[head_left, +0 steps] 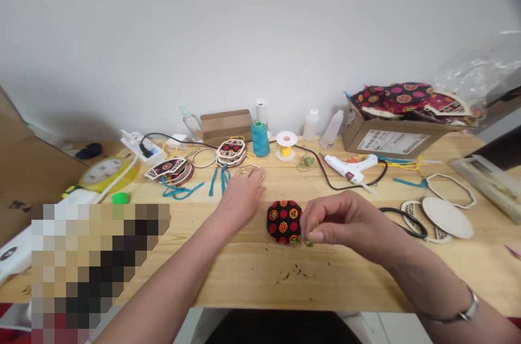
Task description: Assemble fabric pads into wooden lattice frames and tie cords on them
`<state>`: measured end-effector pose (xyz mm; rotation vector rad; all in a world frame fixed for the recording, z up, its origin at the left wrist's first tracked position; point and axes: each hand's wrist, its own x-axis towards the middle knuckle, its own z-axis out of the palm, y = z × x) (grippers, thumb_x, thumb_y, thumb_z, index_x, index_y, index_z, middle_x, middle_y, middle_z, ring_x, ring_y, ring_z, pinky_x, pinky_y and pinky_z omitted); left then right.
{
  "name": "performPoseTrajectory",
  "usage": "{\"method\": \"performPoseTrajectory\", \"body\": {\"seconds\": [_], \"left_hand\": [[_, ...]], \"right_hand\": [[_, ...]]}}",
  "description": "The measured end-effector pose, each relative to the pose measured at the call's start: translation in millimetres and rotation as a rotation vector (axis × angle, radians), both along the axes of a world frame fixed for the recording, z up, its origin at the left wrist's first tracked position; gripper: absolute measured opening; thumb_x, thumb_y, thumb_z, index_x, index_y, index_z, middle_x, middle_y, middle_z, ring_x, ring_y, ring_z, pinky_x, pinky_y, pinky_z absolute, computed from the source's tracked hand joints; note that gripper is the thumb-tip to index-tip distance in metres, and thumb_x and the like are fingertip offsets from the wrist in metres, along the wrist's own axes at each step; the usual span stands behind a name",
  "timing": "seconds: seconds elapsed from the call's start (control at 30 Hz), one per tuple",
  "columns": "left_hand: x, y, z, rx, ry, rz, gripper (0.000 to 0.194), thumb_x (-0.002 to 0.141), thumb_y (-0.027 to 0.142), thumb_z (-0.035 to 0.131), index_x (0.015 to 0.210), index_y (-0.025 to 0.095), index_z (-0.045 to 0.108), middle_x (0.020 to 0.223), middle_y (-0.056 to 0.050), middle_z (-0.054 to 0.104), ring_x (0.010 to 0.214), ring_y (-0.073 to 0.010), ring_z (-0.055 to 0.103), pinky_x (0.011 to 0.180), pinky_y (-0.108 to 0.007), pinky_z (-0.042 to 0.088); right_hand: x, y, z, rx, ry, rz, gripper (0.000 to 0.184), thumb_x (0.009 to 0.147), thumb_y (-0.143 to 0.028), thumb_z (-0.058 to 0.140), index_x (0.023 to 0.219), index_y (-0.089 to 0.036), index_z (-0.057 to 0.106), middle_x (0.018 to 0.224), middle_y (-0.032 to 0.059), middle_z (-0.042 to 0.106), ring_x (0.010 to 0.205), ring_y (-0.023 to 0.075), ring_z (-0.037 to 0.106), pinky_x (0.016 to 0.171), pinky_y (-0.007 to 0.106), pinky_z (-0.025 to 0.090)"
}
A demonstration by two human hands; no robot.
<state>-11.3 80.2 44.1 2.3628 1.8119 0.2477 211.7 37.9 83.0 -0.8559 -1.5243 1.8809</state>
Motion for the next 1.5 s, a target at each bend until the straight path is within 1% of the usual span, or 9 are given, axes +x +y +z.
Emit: {"method": "performPoseTrajectory", "body": {"seconds": [0.2,0.43,0.8,1.0,1.07,1.13,1.23,1.37,1.5], "left_hand": [[-3.7,-46.8,-3.3,-0.237,-0.317,-0.196,0.085,0.069,0.045,0.070,0.142,0.026,0.029,0.144,-0.009,0.039,0.133,-0.0297,0.027,0.107,-0.045,0.026],[8.6,-42.1,-24.4,-0.312,-0.265,-0.178,0.103,0.060,0.044,0.077,0.144,0.020,0.024,0.141,-0.016,0.040,0.130,-0.0346,0.027,0.104,-0.050,0.025],[19.0,-9.1,-25.6,-0.257,-0.199,-0.145,0.098,0.061,0.042,0.074,0.143,0.021,0.025,0.139,-0.016,0.043,0.127,-0.0373,0.030,0.100,-0.053,0.026],[19.8,5.6,-15.8,-0.215,-0.220,-0.145,0.095,0.061,0.043,0.073,0.142,0.019,0.029,0.145,-0.016,0.038,0.130,-0.0401,0.028,0.101,-0.057,0.027],[22.6,3.5,-3.5,-0.159,-0.345,-0.136,0.081,0.070,0.041,0.067,0.140,0.017,0.034,0.146,-0.015,0.036,0.132,-0.0367,0.029,0.104,-0.054,0.026],[29.2,-2.7,9.1,-0.130,-0.598,-0.076,0.054,0.083,0.034,0.051,0.134,0.017,0.043,0.139,-0.012,0.046,0.122,-0.0274,0.045,0.101,-0.044,0.035],[44.0,-16.4,16.3,-0.313,-1.055,-0.034,0.036,0.089,0.037,0.044,0.112,0.015,0.061,0.105,-0.010,0.067,0.093,-0.0207,0.062,0.084,-0.035,0.048],[59.8,-29.9,1.3,-0.605,-1.486,-0.010,0.030,0.087,0.038,0.050,0.095,0.012,0.064,0.090,-0.008,0.069,0.081,-0.0174,0.064,0.077,-0.030,0.049],[63.2,-32.3,-14.0,-0.769,-1.610,-0.090,0.032,0.087,0.042,0.050,0.084,0.013,0.061,0.074,-0.004,0.063,0.062,-0.0120,0.058,0.063,-0.026,0.046]], "right_hand": [[10.3,-11.5,-4.2,0.026,-0.082,0.313,0.011,0.072,-0.026,0.072,0.073,-0.015,0.071,0.078,0.0049,0.068,0.073,0.0129,0.060,0.071,0.027,0.048],[1.4,-32.4,-6.1,0.107,-0.064,0.544,0.019,0.080,-0.026,0.061,0.074,-0.012,0.071,0.078,0.0089,0.069,0.072,0.0133,0.061,0.071,0.026,0.049],[-7.4,-20.8,-12.3,-0.018,-0.057,0.468,0.016,0.071,-0.030,0.072,0.071,-0.013,0.070,0.073,0.0029,0.065,0.068,0.0099,0.058,0.068,0.023,0.048],[-12.4,5.3,2.3,0.045,-0.129,0.319,0.016,0.073,-0.029,0.071,0.073,-0.013,0.069,0.068,0.0004,0.063,0.064,0.0095,0.055,0.063,0.023,0.045],[-12.6,12.4,6.8,0.149,-0.189,0.275,0.016,0.074,-0.029,0.070,0.074,-0.014,0.069,0.067,-0.0001,0.063,0.062,0.0091,0.053,0.060,0.022,0.043],[-11.4,17.1,7.3,0.289,-0.279,0.253,0.014,0.075,-0.029,0.069,0.075,-0.015,0.070,0.067,-0.0005,0.063,0.062,0.0088,0.051,0.058,0.021,0.042],[-6.0,21.5,0.4,0.362,-0.359,0.255,0.015,0.076,-0.030,0.068,0.073,-0.016,0.069,0.060,-0.0020,0.059,0.054,0.0069,0.048,0.050,0.019,0.038],[4.2,29.1,-13.9,0.188,-0.305,0.191,0.021,0.080,-0.035,0.063,0.074,-0.015,0.067,0.049,-0.0046,0.052,0.040,0.0046,0.044,0.039,0.017,0.034],[8.0,38.0,-22.5,0.176,-0.328,0.108,0.024,0.081,-0.038,0.061,0.075,-0.015,0.067,0.052,-0.0031,0.055,0.040,0.0039,0.042,0.035,0.015,0.034]]}}
